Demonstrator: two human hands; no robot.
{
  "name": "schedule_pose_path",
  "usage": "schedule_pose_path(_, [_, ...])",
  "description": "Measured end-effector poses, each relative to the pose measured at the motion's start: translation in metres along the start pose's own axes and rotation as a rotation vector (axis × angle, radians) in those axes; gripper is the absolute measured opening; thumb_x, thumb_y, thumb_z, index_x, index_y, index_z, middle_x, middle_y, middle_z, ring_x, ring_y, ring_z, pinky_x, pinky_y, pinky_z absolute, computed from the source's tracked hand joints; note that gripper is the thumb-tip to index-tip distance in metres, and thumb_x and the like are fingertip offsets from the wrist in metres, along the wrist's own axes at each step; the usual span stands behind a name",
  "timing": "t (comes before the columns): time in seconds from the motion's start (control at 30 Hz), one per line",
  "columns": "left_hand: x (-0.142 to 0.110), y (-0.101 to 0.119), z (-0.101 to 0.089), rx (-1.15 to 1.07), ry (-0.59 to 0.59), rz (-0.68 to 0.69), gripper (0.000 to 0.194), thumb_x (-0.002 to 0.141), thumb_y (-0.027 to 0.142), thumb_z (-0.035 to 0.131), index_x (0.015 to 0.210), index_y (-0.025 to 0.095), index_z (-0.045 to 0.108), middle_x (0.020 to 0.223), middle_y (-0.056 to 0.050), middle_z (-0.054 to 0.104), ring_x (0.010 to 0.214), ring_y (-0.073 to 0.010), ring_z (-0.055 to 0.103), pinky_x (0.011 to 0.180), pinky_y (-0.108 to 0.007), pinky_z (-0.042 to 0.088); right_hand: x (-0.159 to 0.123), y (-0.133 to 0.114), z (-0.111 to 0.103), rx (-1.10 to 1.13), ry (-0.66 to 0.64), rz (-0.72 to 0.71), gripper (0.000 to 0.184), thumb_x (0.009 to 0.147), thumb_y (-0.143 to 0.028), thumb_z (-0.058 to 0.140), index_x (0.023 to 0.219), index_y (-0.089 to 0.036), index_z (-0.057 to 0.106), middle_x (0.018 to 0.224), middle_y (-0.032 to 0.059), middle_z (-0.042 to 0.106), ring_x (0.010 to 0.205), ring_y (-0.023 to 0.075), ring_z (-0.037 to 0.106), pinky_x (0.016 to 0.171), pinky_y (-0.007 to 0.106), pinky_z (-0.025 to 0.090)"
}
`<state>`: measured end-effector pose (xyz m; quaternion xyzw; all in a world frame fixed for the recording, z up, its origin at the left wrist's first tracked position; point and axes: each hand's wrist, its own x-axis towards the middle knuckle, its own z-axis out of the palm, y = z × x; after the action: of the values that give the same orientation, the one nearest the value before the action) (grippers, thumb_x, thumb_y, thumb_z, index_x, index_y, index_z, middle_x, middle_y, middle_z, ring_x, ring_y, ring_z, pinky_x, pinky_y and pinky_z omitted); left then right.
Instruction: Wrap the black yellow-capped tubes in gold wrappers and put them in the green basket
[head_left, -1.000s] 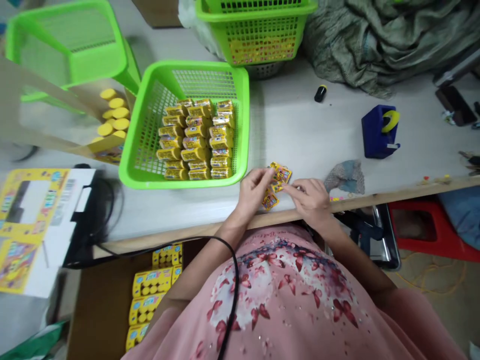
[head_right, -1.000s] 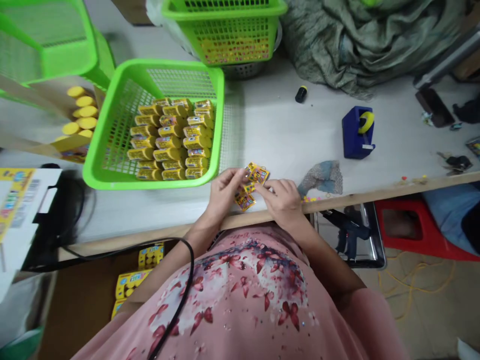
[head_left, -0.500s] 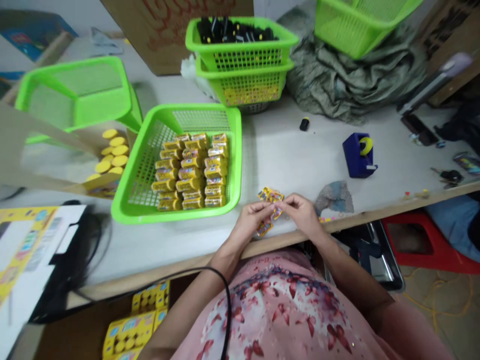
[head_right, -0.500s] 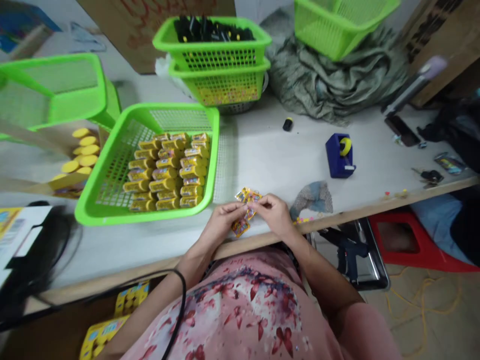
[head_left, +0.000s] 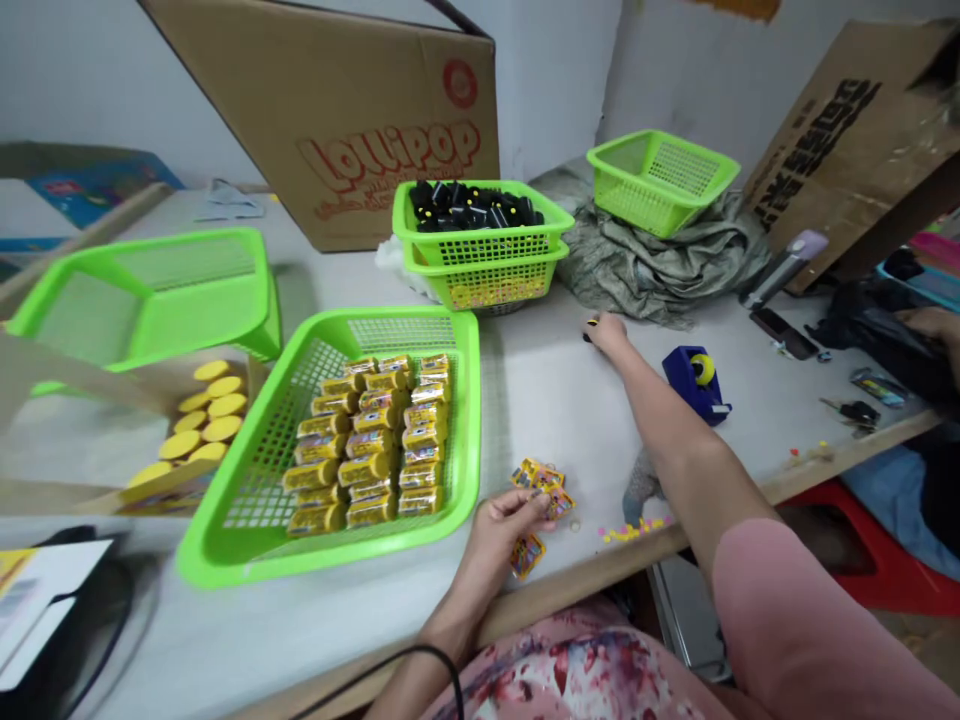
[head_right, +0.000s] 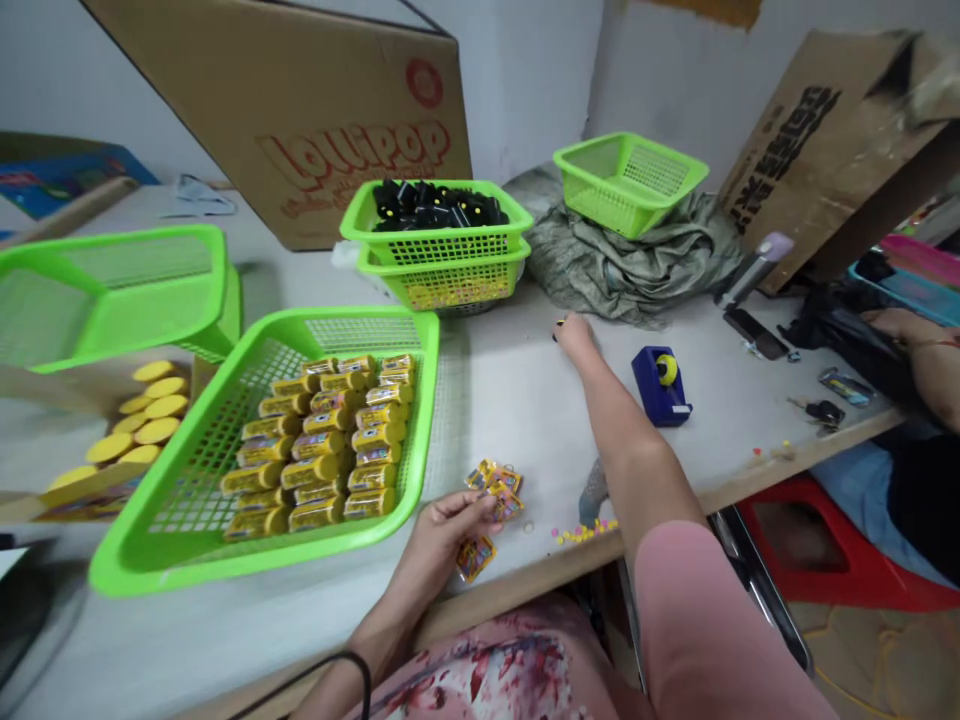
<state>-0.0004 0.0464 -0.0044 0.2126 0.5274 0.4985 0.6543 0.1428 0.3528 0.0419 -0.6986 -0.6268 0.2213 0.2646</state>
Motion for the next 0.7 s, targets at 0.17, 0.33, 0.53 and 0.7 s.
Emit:
schedule_pose_path(0.17, [-0.002, 0.003, 0.002, -0.076, 0.008, -0.005, 0.031, 0.052, 0.041, 0.089, 0.065, 0.018, 0.074, 0.066, -0.002, 0.073, 0.057, -0.0135, 0.065, 0.059, -0.024, 0.054, -0.032, 0.006, -0.006, 0.012, -0.155, -0.013, 0.029, 0.079, -0.016, 0.066, 0.108, -0.012, 0.065, 0.099, 0.013, 0.072, 0.098, 0.0247, 0.068, 0.091, 0.037, 0.052])
schedule_pose_path(0.33, [-0.002, 0.008, 0.006, -0.237, 0.006, -0.079, 0.035, 0.038, 0.03, 0.095, 0.063, 0.017, 0.074, 0.066, -0.001, 0.075, 0.062, -0.0136, 0.068, 0.063, -0.024, 0.056, -0.139, 0.039, -0.033, 0.7, -0.551, -0.044, 0.04, 0.078, -0.029, 0.072, 0.116, -0.019, 0.064, 0.104, 0.0043, 0.07, 0.09, 0.0177, 0.069, 0.085, 0.037, 0.058])
schedule_pose_path(0.53, [-0.004, 0.008, 0.007, -0.214, 0.027, -0.075, 0.033, 0.04, 0.024, 0.095, 0.067, 0.016, 0.077, 0.068, -0.003, 0.077, 0.059, -0.0119, 0.068, 0.066, -0.023, 0.055, -0.228, 0.056, -0.045, 1.058, -0.68, 0.177, 0.038, 0.066, -0.037, 0.084, 0.098, -0.02, 0.074, 0.099, 0.0033, 0.073, 0.089, 0.0157, 0.067, 0.087, 0.035, 0.057])
schedule_pose_path(0.7, [-0.005, 0.007, 0.005, -0.17, 0.011, -0.026, 0.032, 0.043, 0.024, 0.094, 0.07, 0.016, 0.079, 0.072, -0.005, 0.078, 0.061, -0.0113, 0.068, 0.068, -0.021, 0.052, -0.231, 0.059, -0.037, 1.112, -0.729, 0.245, 0.036, 0.063, -0.034, 0.086, 0.095, -0.021, 0.076, 0.097, 0.0016, 0.073, 0.087, 0.0142, 0.066, 0.087, 0.032, 0.054])
